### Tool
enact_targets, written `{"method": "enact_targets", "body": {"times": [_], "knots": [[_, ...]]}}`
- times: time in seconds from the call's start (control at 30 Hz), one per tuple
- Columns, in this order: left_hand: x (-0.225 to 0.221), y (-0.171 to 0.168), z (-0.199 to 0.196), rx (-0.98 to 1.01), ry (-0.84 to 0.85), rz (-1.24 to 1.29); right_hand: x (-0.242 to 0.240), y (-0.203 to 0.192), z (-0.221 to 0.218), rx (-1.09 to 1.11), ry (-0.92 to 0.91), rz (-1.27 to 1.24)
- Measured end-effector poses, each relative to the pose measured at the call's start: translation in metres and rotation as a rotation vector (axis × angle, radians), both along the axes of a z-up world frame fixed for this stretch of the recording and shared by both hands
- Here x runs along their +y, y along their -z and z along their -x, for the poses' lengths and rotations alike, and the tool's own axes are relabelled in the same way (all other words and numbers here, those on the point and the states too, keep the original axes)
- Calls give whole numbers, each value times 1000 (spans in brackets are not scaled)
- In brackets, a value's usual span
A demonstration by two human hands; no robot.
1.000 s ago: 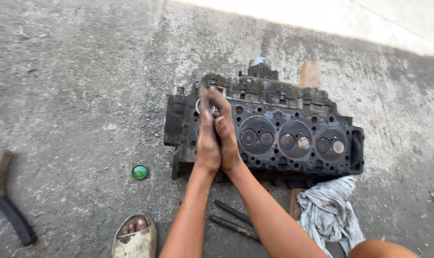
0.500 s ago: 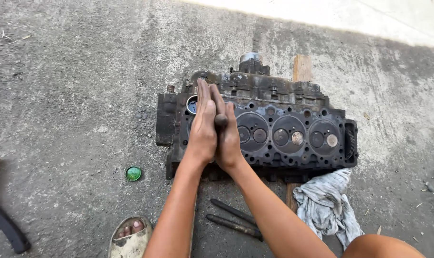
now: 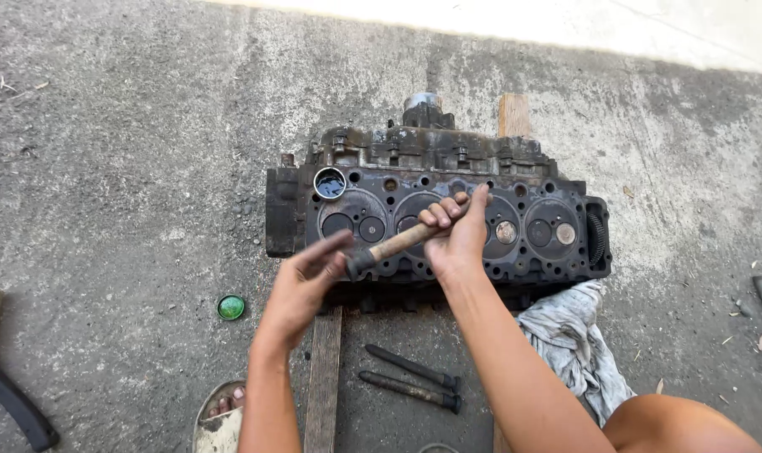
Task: Lapping engine valves on a cylinder head using a manual tool and cleaning with a cloth
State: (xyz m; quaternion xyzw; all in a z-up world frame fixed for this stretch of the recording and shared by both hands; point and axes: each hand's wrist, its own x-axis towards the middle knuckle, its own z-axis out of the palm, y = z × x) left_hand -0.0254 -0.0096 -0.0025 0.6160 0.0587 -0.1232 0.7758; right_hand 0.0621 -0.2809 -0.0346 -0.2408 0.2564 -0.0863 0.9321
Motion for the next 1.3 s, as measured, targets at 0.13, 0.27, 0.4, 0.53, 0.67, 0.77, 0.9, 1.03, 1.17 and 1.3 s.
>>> {"method": "enact_targets", "body": {"times": [0.13,0.27,0.4,0.53,0.67,0.77,0.9,1.03,1.17,1.3], "knots": [[-23,27,15,-30,-36,258,-16,28,10,71,24,-186],[-45,-7,16,-335,2,176,-12,56,12,272,-109,-239],[-66,-7,7,-635,10,-3,1,-53,32,472,-1280,373],[-65,-7,21,-403,-18,-12,-115,-80,1,483,-1765,1793],[-64,14,30,-52,156,-188,-229,-71,32,731,-1899,2017],[-63,21,44,196,250,-384,-348,63,109,838,-1893,2145],[-55,25,56,358,256,-391,-399,224,212,889,-828,1920],[-32,75,66,261,244,-426,-378,175,222,871,-501,1740],[-10,74,55,270,130,-430,-307,16,174,1011,-824,1810],[7,89,56,230,34,-463,-196,-113,126,917,-1416,2086]]}}
